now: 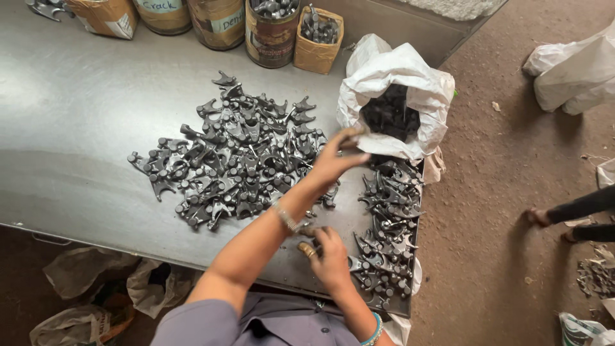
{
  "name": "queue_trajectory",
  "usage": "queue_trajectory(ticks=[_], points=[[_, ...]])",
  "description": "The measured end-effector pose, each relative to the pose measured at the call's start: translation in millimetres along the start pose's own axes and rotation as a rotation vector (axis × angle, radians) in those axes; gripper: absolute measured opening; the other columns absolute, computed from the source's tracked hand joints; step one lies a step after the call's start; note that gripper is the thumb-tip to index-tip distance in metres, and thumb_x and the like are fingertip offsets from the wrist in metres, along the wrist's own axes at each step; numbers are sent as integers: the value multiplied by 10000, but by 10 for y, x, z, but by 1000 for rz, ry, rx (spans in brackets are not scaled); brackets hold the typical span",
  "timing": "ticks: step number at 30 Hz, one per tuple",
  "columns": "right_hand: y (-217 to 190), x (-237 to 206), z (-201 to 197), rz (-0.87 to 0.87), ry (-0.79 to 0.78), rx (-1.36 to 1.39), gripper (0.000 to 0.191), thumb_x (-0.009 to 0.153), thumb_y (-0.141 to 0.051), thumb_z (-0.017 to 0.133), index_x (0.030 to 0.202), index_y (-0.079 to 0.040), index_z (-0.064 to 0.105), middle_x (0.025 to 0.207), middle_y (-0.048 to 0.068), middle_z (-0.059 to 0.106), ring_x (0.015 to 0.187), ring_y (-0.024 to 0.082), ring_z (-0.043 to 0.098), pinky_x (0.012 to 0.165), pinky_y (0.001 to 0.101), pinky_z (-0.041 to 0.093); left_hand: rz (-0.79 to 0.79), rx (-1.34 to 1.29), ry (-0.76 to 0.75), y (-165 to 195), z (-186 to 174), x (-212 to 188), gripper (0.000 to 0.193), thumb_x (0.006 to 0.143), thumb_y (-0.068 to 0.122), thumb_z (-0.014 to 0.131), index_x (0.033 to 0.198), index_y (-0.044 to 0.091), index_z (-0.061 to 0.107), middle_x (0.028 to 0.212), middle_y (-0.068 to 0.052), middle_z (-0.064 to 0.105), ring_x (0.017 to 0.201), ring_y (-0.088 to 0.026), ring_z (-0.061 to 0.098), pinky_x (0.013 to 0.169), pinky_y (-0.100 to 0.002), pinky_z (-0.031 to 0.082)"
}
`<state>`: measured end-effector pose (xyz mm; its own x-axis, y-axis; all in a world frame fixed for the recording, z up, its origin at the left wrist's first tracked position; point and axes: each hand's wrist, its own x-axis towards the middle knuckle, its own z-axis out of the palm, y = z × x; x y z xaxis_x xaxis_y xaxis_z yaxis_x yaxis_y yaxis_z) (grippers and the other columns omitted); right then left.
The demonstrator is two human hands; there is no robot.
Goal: The person stands at a metal table covered with small dark cast metal parts and sorts through them by hand. They pick up individual castings, turn them over in both hands, and place them into separate piles, occasionally brushing off debris.
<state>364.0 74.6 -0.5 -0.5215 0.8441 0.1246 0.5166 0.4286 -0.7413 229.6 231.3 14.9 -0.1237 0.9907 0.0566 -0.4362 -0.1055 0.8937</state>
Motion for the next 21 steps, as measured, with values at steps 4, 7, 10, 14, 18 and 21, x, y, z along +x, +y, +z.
queue_trajectory(ticks=[4, 7, 10, 14, 18, 21], points=[[-116, 43, 127, -146, -43, -196, 546, 752, -148, 805, 1292, -135, 725, 1099, 208, 579, 1029, 388, 532, 892, 472, 473, 144, 1018, 108, 130, -583, -775, 378, 768, 188, 894, 1125, 159, 775, 1278, -123, 650, 1143, -331, 669, 992, -412, 536], [-100, 69, 291, -39, -126, -326, 452, 746, -231, 834, 1173, -117, 735, 1037, 224, 559, 1012, 411, 520, 833, 482, 458, 23, 1222, 134, 174, -752, -1210, 480, 715, 88, 841, 1176, 154, 725, 1258, -177, 592, 1084, -394, 632, 921, -457, 518], [16, 26, 356, -95, -88, -323, 282, 789, -232, 820, 1029, -101, 750, 1043, 167, 601, 1020, 358, 554, 872, 446, 478, 34, 1282, 88, 162, -831, -1427, 658, 652, -21, 778, 1279, 141, 665, 1267, -227, 549, 1046, -430, 593, 899, -476, 501], [242, -136, 193, -144, -65, -156, 199, 740, -131, 806, 930, -107, 754, 1074, 87, 691, 1044, 323, 580, 912, 426, 493, 80, 1294, 48, 16, -906, -1645, 776, 675, -87, 691, 1420, 85, 562, 1134, -189, 611, 1021, -432, 572, 912, -492, 480], [420, -313, -38, -152, -87, -125, 269, 689, -34, 808, 939, -63, 712, 1109, 80, 735, 1006, 332, 598, 906, 433, 487, 78, 1240, 55, -185, -908, -1761, 746, 698, -83, 678, 1422, 44, 553, 1115, -179, 620, 1001, -412, 584, 898, -489, 491], [520, -414, -56, -49, -28, -131, 318, 707, -60, 856, 964, -42, 669, 1006, 95, 723, 952, 324, 619, 849, 394, 511, 136, 1254, 74, -291, -877, -1861, 614, 692, -71, 685, 1291, 39, 604, 1163, -184, 617, 1020, -407, 591, 902, -478, 509]])
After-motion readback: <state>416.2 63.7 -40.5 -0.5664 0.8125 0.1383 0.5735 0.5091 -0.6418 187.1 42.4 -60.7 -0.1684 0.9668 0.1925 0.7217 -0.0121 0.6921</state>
